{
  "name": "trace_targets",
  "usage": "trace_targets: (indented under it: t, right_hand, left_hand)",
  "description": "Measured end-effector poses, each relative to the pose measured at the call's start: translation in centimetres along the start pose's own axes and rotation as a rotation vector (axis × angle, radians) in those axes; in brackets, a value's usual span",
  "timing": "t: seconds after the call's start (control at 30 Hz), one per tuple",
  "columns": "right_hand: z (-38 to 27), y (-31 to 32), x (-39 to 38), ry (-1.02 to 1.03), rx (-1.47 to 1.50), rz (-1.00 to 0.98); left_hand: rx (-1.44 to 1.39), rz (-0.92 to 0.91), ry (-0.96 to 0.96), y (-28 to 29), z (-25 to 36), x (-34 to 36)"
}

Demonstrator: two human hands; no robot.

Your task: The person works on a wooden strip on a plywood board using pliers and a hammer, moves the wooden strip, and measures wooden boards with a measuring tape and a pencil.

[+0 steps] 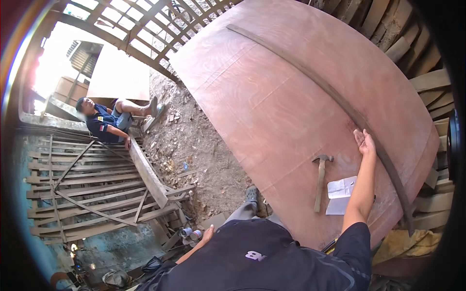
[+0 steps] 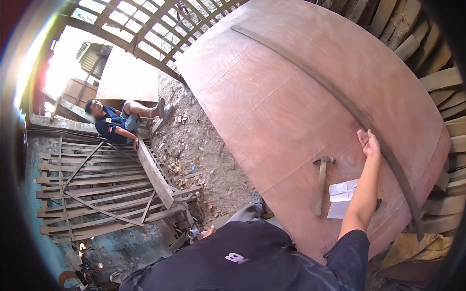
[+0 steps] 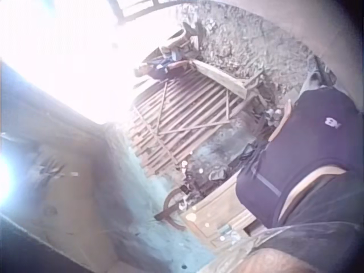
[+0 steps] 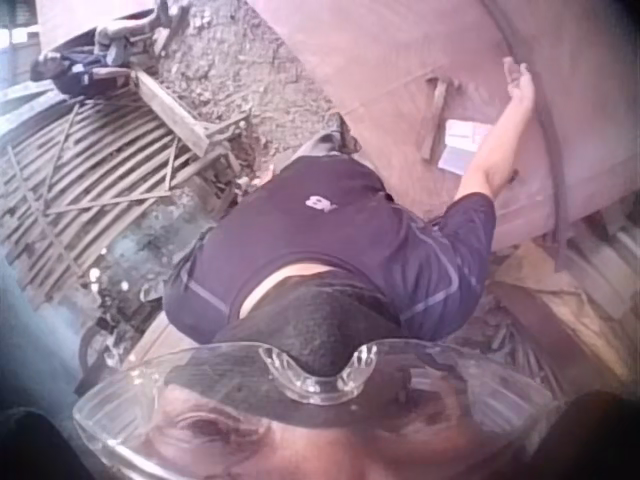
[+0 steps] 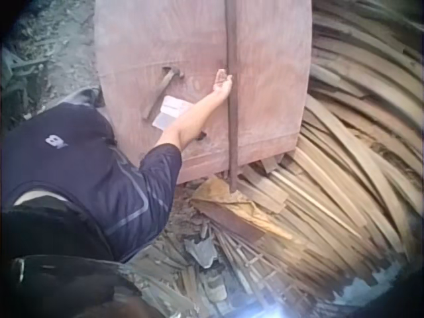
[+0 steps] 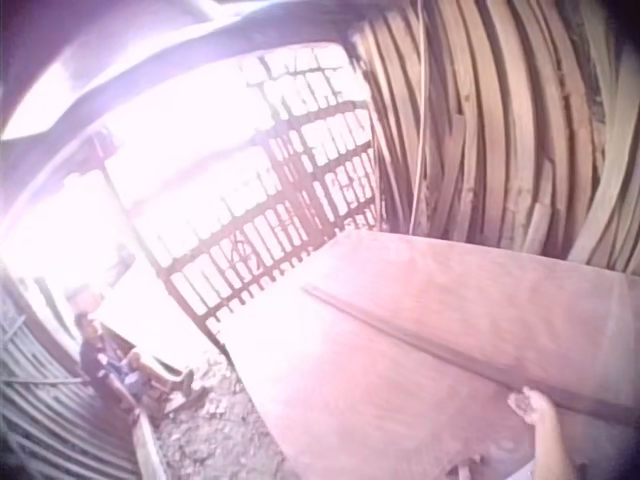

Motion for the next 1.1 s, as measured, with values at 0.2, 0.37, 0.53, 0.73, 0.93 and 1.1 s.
trace_targets:
  t: [0.2, 0.37, 0.53, 0.73, 0.93, 1.1]
  right_hand:
    - [2.5, -9.0, -17.2, 0.343, -0.214, -0.126]
    - [12.8, -7.8, -37.2, 0.320, -0.352, -0.005]
    - [21.2, -3.9, -52.4, 0.354, -0.371, 0.144]
    - [18.6, -1.4, -64.5, 0.541, -0.493, 0.594]
    - [24.1, 0.2, -73.7, 0.851, -0.351, 0.845]
    - [33.0, 2.4, -76.4, 0.707, -0.466, 0.981]
  left_hand:
    - [0.142, -0.149, -0.165, -1.3, 4.0, -0.7]
    - [-0.063, -0.764, -0.015, 0.0, 11.4, -5.6]
    - [0.394, -0.553, -0.390, 4.0, 16.4, -1.0]
    - [0.028, -0.648, -0.953, 6.2, 30.4, -18.7]
    - [-0.165, -0.857, -0.991, 6.9, 32.5, -14.7]
    - [-0.220, -0.937, -0.920, 7.7, 28.7, -14.0]
Point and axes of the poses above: each hand's wrist, its own x-axis towards the middle knuckle, its own y-axis out of the back of the hand, z = x × y, the point moved 3 cm from there along x, towards the middle knuckle, and after that the axes turned 15 degrees about y, right-handed, at the moved point
